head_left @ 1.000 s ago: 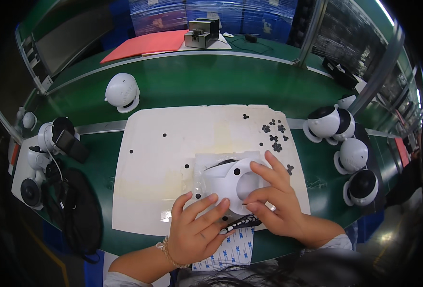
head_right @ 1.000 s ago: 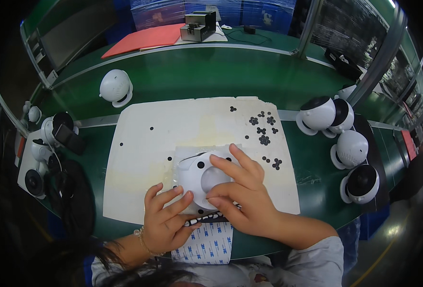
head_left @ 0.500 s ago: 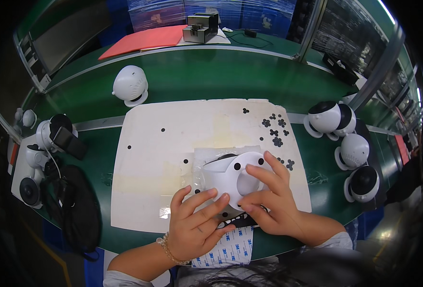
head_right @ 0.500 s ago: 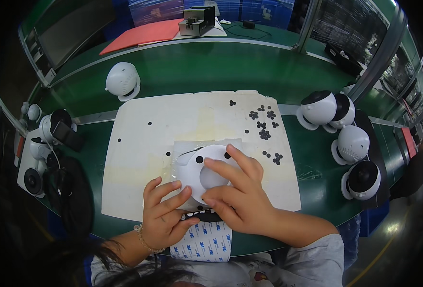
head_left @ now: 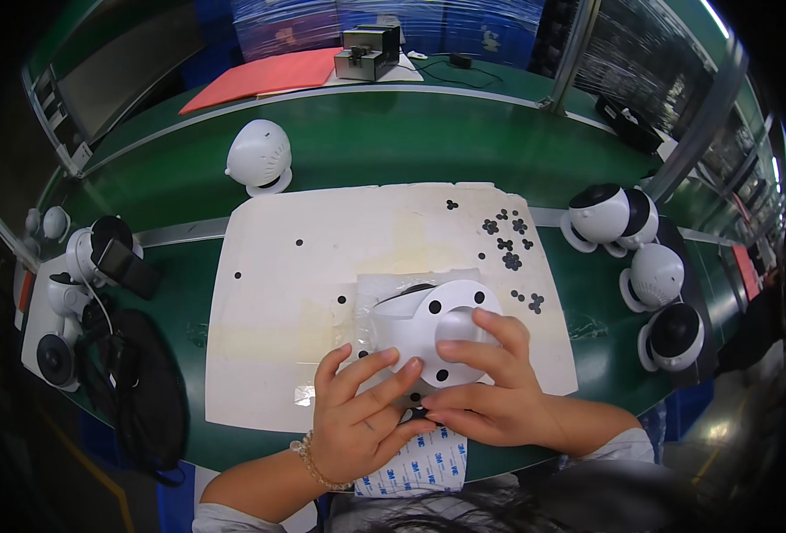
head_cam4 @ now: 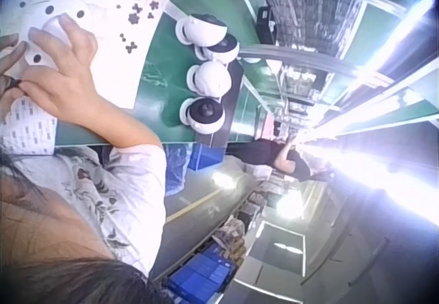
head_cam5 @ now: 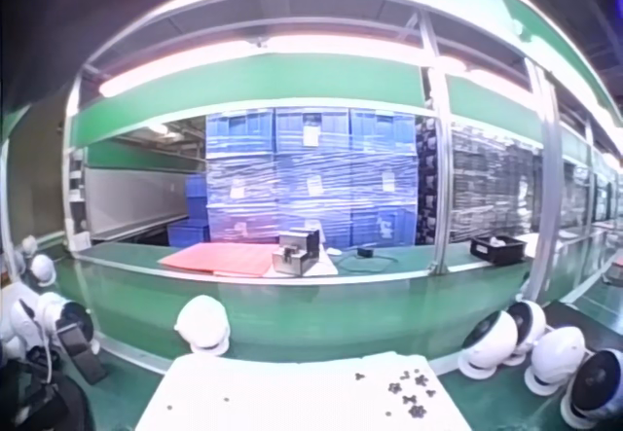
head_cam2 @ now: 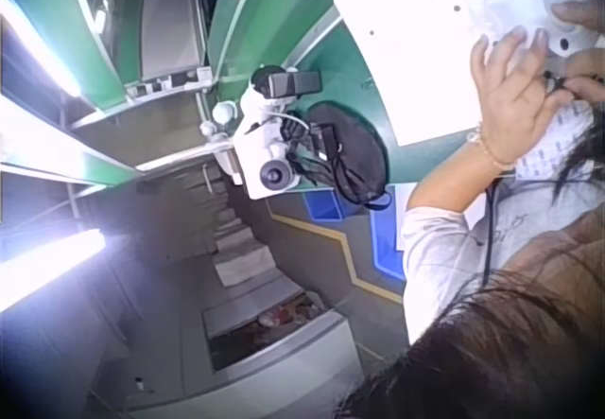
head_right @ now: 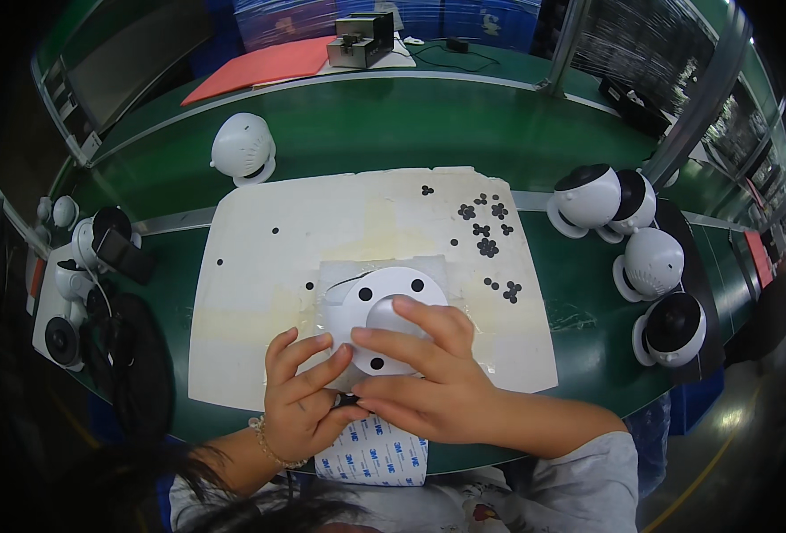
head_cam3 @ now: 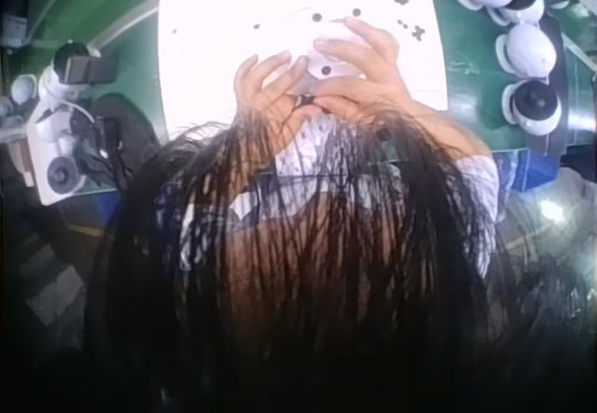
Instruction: The person assembles white dome security cameras by hand. They repeatedly pick up a camera base, peel small black circular stickers from a sheet, and apply them to the base's mounting holes before placing the finished unit on the table.
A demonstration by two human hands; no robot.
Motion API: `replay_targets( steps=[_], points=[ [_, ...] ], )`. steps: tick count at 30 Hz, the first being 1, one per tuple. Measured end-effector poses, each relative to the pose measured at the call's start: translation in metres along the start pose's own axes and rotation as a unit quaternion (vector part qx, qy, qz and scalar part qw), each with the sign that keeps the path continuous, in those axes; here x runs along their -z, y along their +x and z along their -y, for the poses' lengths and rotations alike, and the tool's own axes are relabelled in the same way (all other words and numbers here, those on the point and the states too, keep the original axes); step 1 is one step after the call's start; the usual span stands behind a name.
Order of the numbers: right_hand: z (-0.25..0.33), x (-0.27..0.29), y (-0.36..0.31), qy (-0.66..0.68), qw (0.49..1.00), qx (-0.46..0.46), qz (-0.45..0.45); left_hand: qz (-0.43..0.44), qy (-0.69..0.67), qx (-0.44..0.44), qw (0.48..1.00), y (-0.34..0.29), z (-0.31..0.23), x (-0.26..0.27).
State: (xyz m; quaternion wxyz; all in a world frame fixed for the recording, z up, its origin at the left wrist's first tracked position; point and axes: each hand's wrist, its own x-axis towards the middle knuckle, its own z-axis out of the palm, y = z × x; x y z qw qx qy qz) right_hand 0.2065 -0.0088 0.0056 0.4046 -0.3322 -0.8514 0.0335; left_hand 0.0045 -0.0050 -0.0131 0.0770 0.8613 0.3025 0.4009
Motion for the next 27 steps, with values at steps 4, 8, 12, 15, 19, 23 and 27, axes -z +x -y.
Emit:
replay_targets(
  steps=[4, 8, 12, 15, 19, 23, 27],
  points=[
    [-0.005, 0.001, -0.012, -0.085, 0.979, 0.166, -0.087, 0.017, 0.003, 0.004, 1.000, 0.001, 0.000, 0.003],
    [-0.012, 0.023, -0.019, 0.035, 0.995, -0.078, -0.060, 0.021, 0.012, 0.006, 1.000, 0.001, 0.000, 0.002],
    [-0.016, 0.025, -0.023, 0.091, 0.976, -0.197, -0.027, 0.013, 0.014, 0.002, 1.000, 0.001, 0.000, 0.000],
    [-0.017, 0.022, -0.023, 0.107, 0.972, -0.207, -0.026, 0.009, 0.013, 0.002, 1.000, 0.000, 0.000, -0.001],
    [-0.020, 0.021, -0.023, 0.121, 0.972, -0.200, 0.000, 0.010, 0.015, 0.002, 1.000, 0.000, 0.001, -0.001],
    [-0.019, 0.020, -0.023, 0.101, 0.976, -0.194, 0.000, 0.012, 0.018, 0.006, 1.000, 0.000, 0.000, -0.001],
    [-0.020, 0.018, -0.027, 0.030, 0.988, -0.154, -0.010, 0.011, 0.019, 0.011, 1.000, 0.001, -0.001, -0.001]
  ],
)
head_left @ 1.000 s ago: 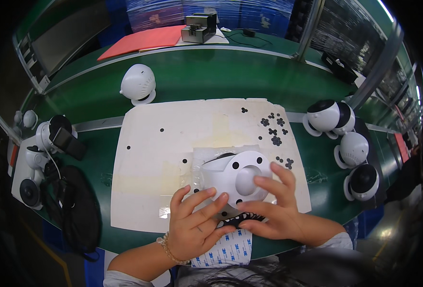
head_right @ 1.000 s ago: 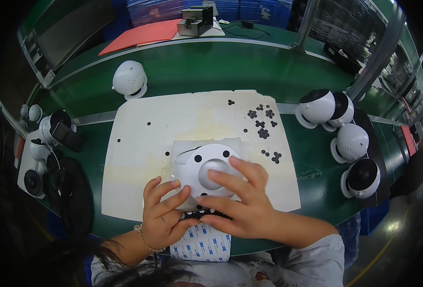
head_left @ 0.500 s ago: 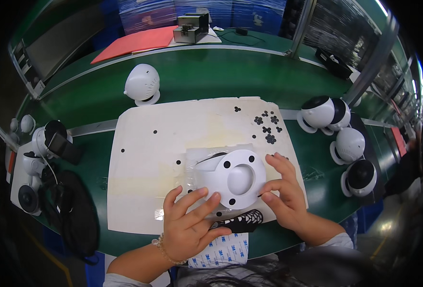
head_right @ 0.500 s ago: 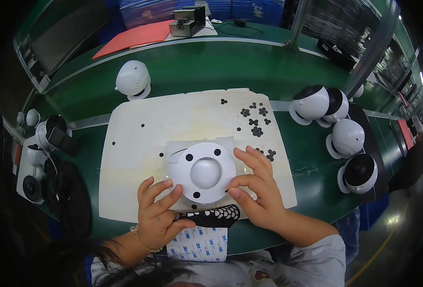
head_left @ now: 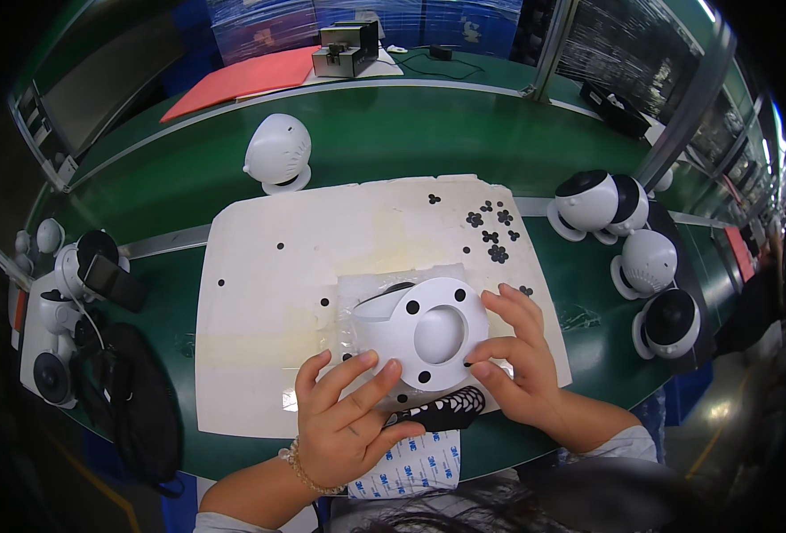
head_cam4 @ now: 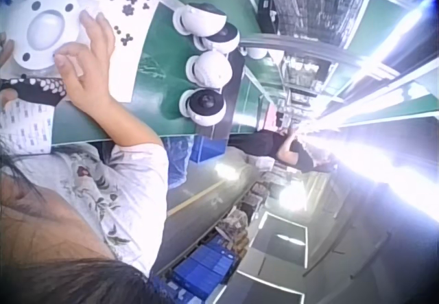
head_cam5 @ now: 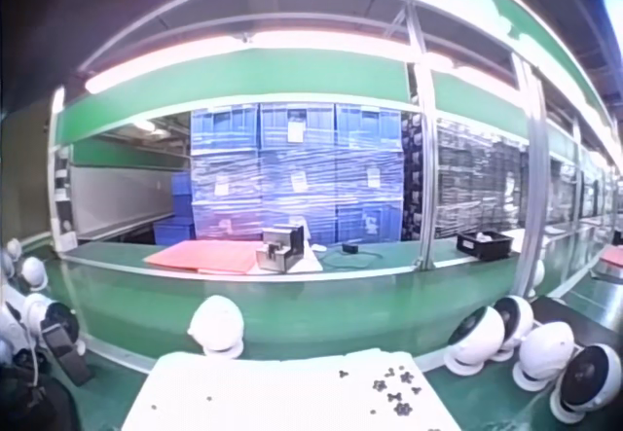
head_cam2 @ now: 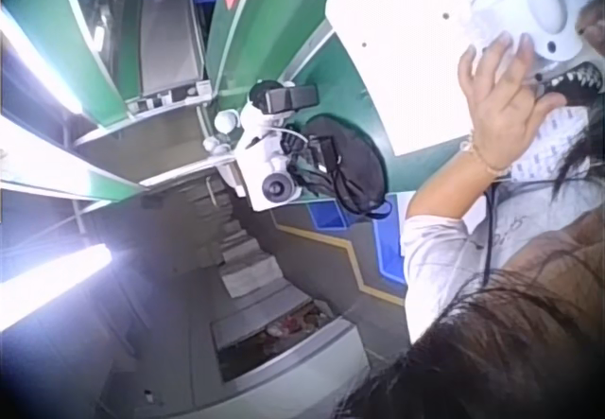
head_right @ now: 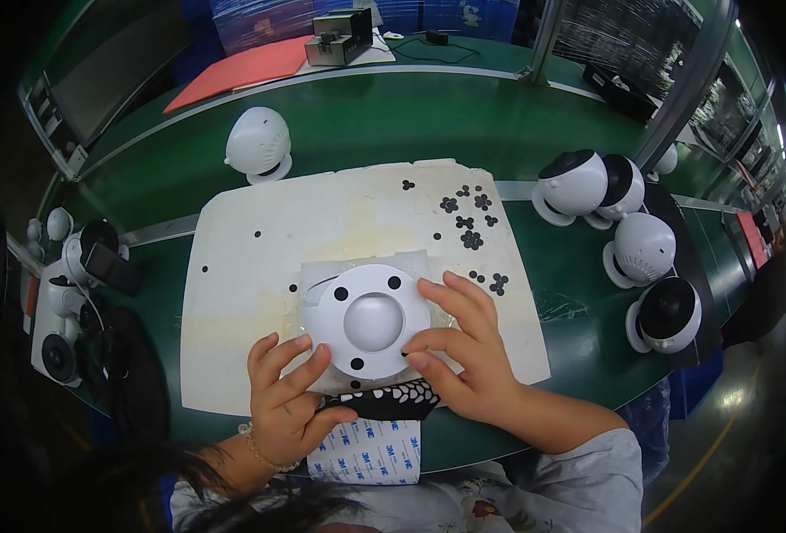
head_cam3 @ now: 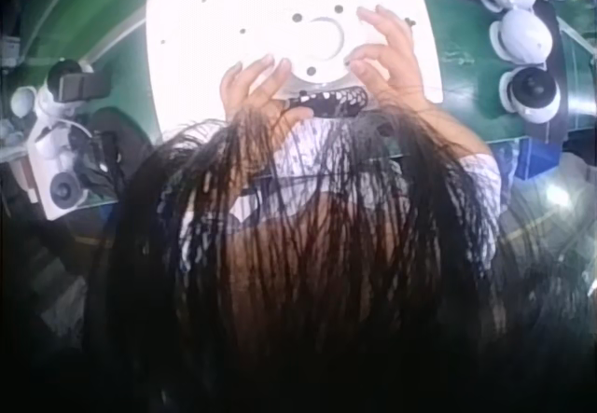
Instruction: The person assembles white dome security cameras by hand. They repeatedly pick up a camera base, peel small black circular stickers from a sheet, and apply them to the base's mounting holes before placing the finished unit on the table.
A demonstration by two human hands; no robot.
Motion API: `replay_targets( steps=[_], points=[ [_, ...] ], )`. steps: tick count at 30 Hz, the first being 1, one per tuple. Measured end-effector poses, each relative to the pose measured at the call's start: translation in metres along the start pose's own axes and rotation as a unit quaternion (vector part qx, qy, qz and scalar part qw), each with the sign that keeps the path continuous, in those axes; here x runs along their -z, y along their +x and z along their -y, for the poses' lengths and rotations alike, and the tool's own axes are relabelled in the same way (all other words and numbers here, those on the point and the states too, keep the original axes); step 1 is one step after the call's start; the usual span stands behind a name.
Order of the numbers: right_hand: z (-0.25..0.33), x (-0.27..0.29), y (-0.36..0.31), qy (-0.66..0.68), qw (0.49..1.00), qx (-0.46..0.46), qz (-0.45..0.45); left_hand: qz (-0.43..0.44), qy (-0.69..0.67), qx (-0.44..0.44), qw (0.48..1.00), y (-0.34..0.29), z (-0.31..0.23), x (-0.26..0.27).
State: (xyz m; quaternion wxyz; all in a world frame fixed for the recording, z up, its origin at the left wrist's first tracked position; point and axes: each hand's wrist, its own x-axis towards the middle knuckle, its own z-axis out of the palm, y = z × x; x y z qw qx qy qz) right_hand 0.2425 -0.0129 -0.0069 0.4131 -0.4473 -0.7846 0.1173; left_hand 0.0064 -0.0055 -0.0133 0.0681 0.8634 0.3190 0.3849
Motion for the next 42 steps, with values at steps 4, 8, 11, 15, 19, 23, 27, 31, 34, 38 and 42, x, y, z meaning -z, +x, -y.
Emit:
replay_targets(
  steps=[4, 8, 11, 15, 19, 23, 27, 31, 34, 38, 42],
  points=[
    [-0.004, 0.002, -0.006, -0.206, 0.967, 0.141, -0.059, -0.001, 0.003, 0.000, 1.000, 0.000, 0.000, 0.000],
    [0.000, 0.006, -0.007, -0.126, 0.989, 0.027, -0.073, -0.003, 0.008, -0.004, 1.000, 0.001, -0.001, 0.001],
    [-0.002, 0.001, 0.000, 0.258, 0.943, -0.205, -0.053, 0.000, 0.003, -0.006, 1.000, 0.002, -0.001, 0.001],
    [-0.008, 0.002, 0.012, 0.501, 0.802, -0.316, 0.076, 0.001, -0.011, -0.015, 1.000, 0.002, 0.001, 0.004],
    [-0.029, 0.009, 0.050, 0.517, 0.792, -0.324, -0.037, 0.024, -0.057, -0.061, 0.996, 0.006, -0.001, 0.005],
    [-0.082, 0.017, 0.096, 0.289, 0.921, -0.248, -0.085, 0.080, -0.170, -0.098, 0.977, 0.002, 0.007, -0.002],
    [-0.159, -0.006, 0.127, -0.320, 0.942, -0.038, -0.090, 0.147, -0.186, -0.104, 0.966, 0.000, 0.006, 0.000],
    [-0.202, -0.005, 0.131, -0.495, 0.865, -0.079, 0.024, 0.168, -0.177, -0.106, 0.964, 0.003, 0.005, -0.001],
    [-0.186, -0.028, 0.151, -0.512, 0.836, -0.132, 0.147, 0.147, -0.159, -0.123, 0.969, -0.001, 0.005, -0.009],
    [-0.150, -0.092, 0.176, -0.266, 0.947, 0.029, 0.178, 0.194, -0.173, -0.133, 0.956, 0.000, 0.007, -0.007],
    [-0.125, -0.133, 0.206, -0.237, 0.947, -0.026, 0.214, 0.179, -0.164, -0.149, 0.959, -0.005, 0.008, -0.016]
  ],
)
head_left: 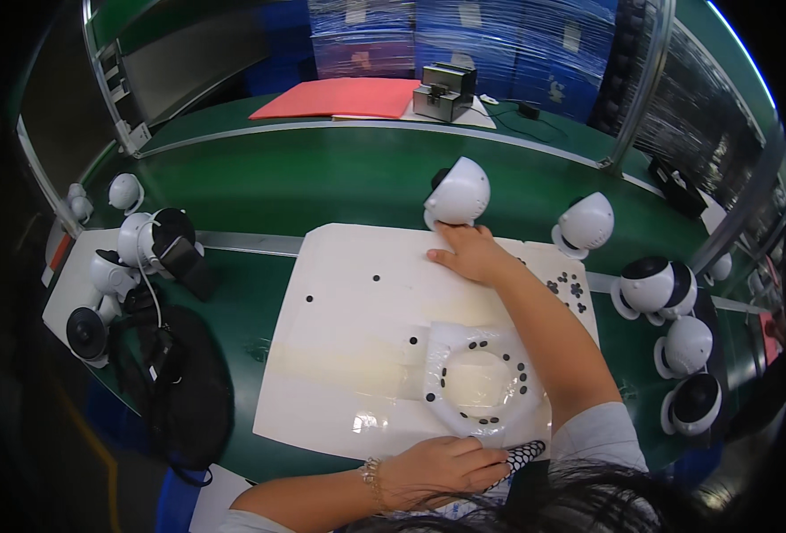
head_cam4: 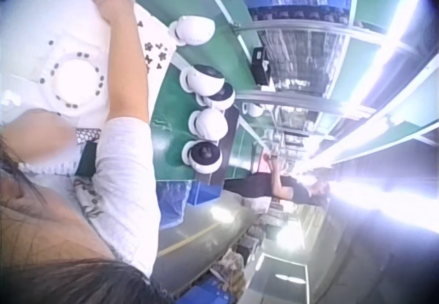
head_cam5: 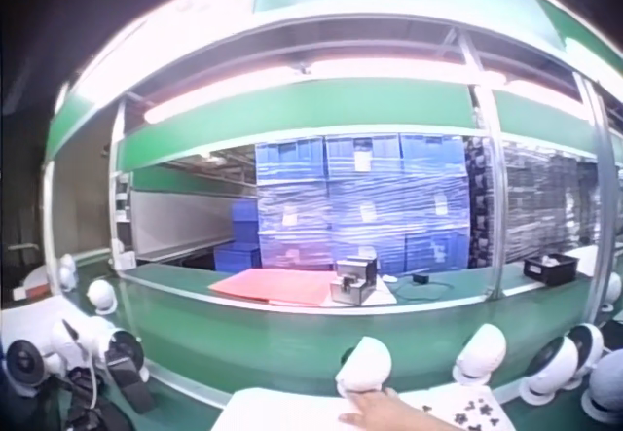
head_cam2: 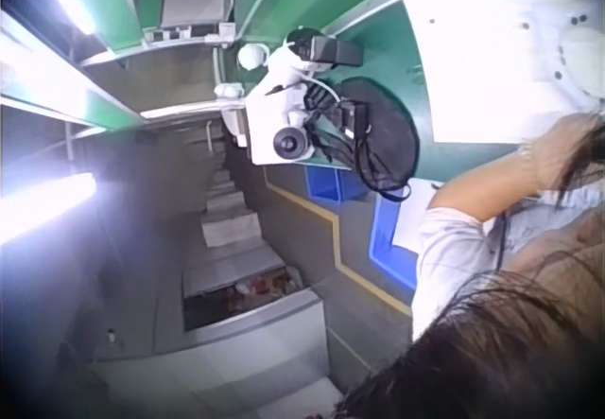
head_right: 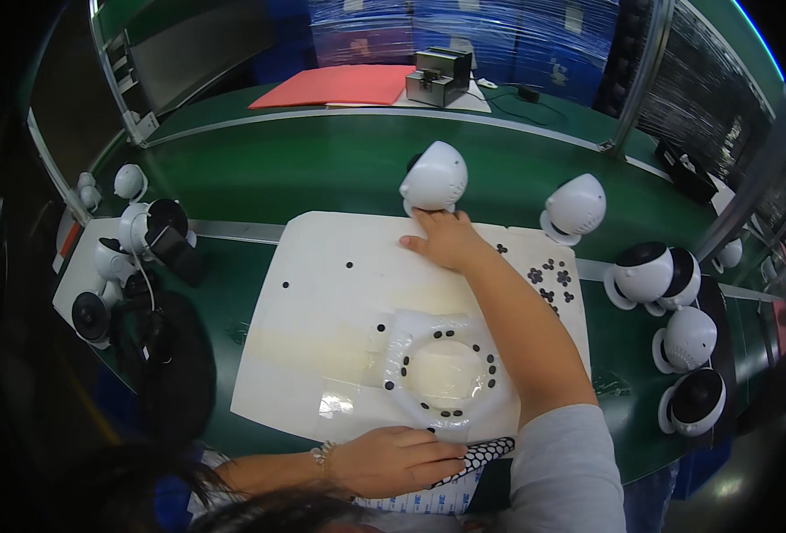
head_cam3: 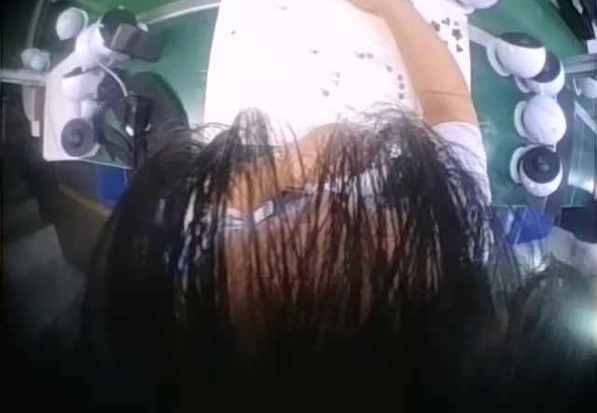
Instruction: The person assembles white dome security cameras by hand. They repeatedly pick up a camera base, peel small black circular stickers from a sheet, and apply them to the base's mounting holes before placing the finished unit on the table.
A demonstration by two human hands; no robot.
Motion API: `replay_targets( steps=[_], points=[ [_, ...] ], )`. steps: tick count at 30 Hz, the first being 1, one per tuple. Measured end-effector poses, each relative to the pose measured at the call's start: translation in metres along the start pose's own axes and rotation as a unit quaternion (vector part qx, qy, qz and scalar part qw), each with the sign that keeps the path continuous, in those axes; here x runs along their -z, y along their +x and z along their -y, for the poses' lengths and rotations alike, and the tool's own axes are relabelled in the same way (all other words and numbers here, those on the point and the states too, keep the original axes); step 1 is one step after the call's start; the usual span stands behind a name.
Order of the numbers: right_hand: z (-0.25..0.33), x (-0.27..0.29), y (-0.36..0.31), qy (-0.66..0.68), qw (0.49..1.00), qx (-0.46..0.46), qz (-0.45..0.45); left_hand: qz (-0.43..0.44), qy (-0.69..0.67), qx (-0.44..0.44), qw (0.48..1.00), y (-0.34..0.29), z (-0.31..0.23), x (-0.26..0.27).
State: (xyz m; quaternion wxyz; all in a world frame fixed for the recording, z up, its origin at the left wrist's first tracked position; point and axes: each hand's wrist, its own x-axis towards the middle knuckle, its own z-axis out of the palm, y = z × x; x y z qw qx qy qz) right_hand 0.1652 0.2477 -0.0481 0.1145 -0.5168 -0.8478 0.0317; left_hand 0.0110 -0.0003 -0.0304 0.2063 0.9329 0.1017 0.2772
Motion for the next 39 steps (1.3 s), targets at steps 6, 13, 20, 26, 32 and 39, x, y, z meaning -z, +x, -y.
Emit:
replay_targets(
  steps=[6, 13, 20, 26, 32, 39],
  points=[
    [-0.024, 0.037, 0.007, 0.081, 0.978, -0.047, -0.187, -0.006, -0.029, 0.018, 0.999, -0.003, -0.001, 0.001],
    [0.013, 0.093, -0.095, 0.497, 0.822, -0.132, -0.244, -0.028, -0.046, 0.105, 0.993, -0.004, -0.008, 0.006],
    [0.049, 0.093, -0.206, 0.683, 0.704, -0.182, -0.067, -0.103, -0.098, 0.192, 0.971, -0.001, -0.014, 0.013],
    [0.055, 0.094, -0.221, 0.514, 0.834, -0.157, -0.122, -0.163, -0.135, 0.263, 0.941, 0.007, -0.017, 0.019],
    [0.084, 0.110, -0.239, 0.229, 0.942, 0.155, -0.188, -0.247, -0.176, 0.275, 0.912, -0.002, -0.021, 0.016],
    [0.083, 0.095, -0.240, 0.221, 0.938, 0.182, -0.195, -0.193, -0.185, 0.287, 0.920, 0.000, -0.021, 0.024]
  ],
)
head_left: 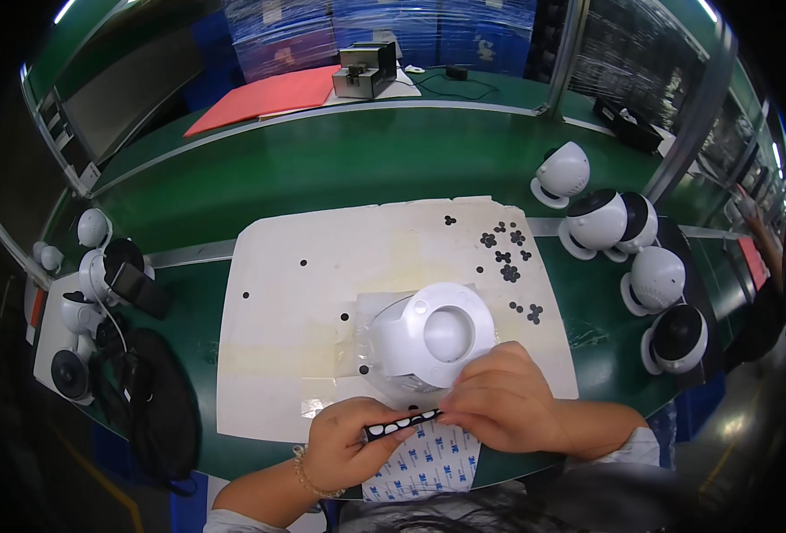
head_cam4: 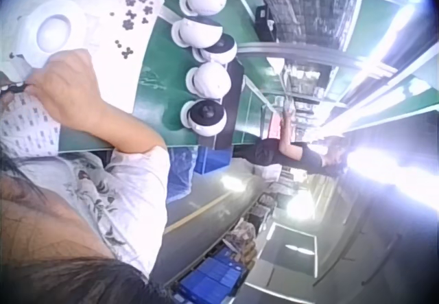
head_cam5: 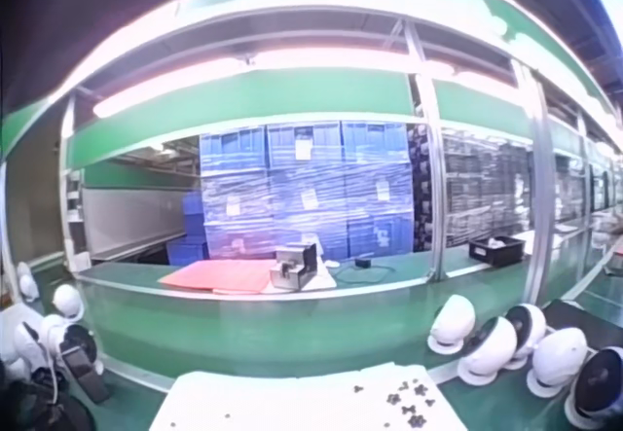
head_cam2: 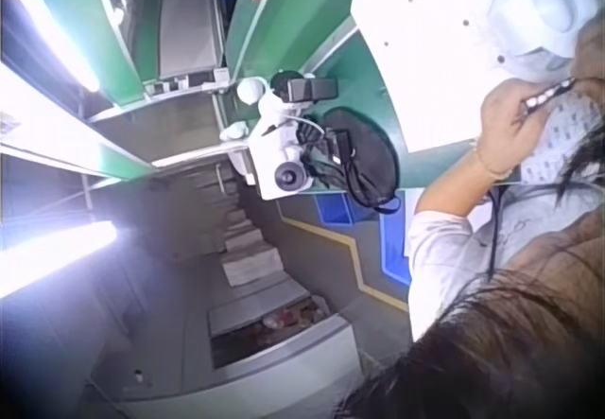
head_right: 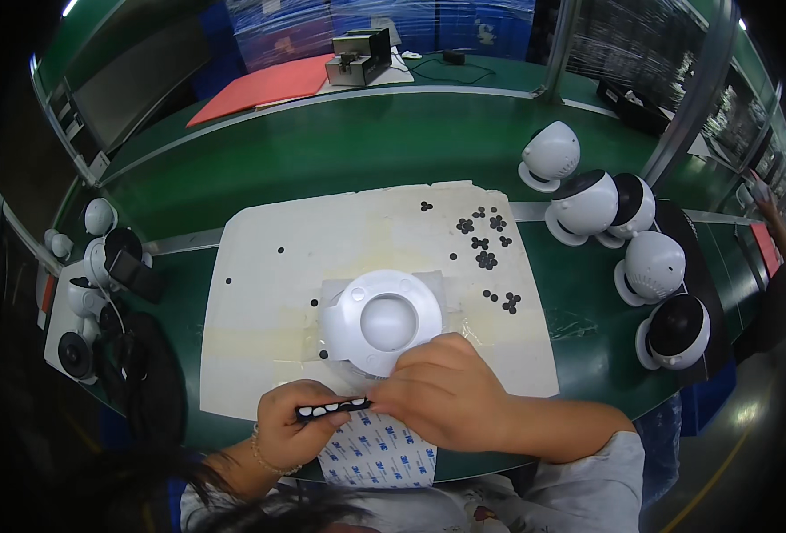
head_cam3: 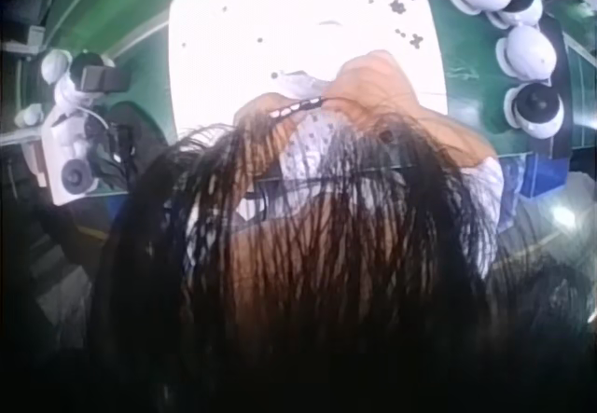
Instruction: The person assembles white dome security cameras by hand. They repeatedly pick up a camera base, peel small black circular stickers from a sheet, and apply them to the base's mounting holes before placing the finished unit on the table.
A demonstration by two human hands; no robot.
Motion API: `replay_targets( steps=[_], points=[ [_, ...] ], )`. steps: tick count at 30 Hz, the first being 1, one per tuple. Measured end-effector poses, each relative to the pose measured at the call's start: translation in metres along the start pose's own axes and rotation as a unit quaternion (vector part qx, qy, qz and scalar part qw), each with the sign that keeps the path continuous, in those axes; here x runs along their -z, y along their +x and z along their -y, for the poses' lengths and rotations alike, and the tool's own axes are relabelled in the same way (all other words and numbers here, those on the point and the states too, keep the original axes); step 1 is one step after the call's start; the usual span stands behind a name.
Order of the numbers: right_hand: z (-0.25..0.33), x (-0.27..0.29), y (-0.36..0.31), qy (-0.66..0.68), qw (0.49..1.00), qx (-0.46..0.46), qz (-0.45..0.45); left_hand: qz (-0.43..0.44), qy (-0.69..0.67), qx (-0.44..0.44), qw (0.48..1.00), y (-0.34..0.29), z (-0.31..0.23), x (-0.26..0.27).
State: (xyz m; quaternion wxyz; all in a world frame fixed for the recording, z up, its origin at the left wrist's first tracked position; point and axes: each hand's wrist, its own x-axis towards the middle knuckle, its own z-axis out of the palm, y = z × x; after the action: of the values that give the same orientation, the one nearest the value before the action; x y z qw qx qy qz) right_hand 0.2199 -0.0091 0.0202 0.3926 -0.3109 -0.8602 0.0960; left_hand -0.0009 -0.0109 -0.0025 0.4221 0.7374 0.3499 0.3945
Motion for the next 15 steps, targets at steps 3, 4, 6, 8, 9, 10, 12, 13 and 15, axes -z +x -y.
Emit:
replay_targets(
  steps=[3, 4, 6, 8, 9, 10, 12, 13, 15],
  points=[
    [-0.001, 0.002, 0.001, -0.027, 0.999, 0.044, -0.010, -0.018, -0.005, -0.027, 0.999, 0.001, 0.002, -0.001],
    [-0.001, 0.003, 0.002, -0.029, 0.997, 0.071, -0.023, -0.028, 0.000, -0.022, 0.999, 0.002, 0.001, -0.002],
    [0.000, 0.006, 0.004, -0.031, 0.990, 0.125, -0.049, -0.049, 0.011, -0.012, 0.999, 0.002, -0.002, -0.004],
    [0.006, 0.005, 0.008, 0.001, 0.997, 0.065, -0.051, -0.050, 0.032, -0.019, 0.998, 0.001, 0.003, -0.004],
    [0.008, 0.004, 0.010, 0.014, 0.998, 0.033, -0.051, -0.047, 0.042, -0.024, 0.998, 0.001, 0.004, -0.004],
    [0.009, 0.001, 0.012, 0.022, 0.999, 0.023, -0.035, -0.045, 0.043, -0.026, 0.998, 0.001, 0.004, -0.005],
    [0.010, -0.003, 0.015, 0.039, 0.999, 0.003, -0.004, -0.041, 0.048, -0.028, 0.998, 0.000, 0.003, -0.006],
    [0.010, -0.004, 0.014, 0.044, 0.999, 0.005, -0.002, -0.037, 0.056, -0.037, 0.997, 0.001, 0.003, -0.006],
    [0.010, -0.006, 0.012, 0.056, 0.998, 0.012, 0.002, -0.029, 0.073, -0.053, 0.995, 0.003, 0.003, -0.005]
  ],
)
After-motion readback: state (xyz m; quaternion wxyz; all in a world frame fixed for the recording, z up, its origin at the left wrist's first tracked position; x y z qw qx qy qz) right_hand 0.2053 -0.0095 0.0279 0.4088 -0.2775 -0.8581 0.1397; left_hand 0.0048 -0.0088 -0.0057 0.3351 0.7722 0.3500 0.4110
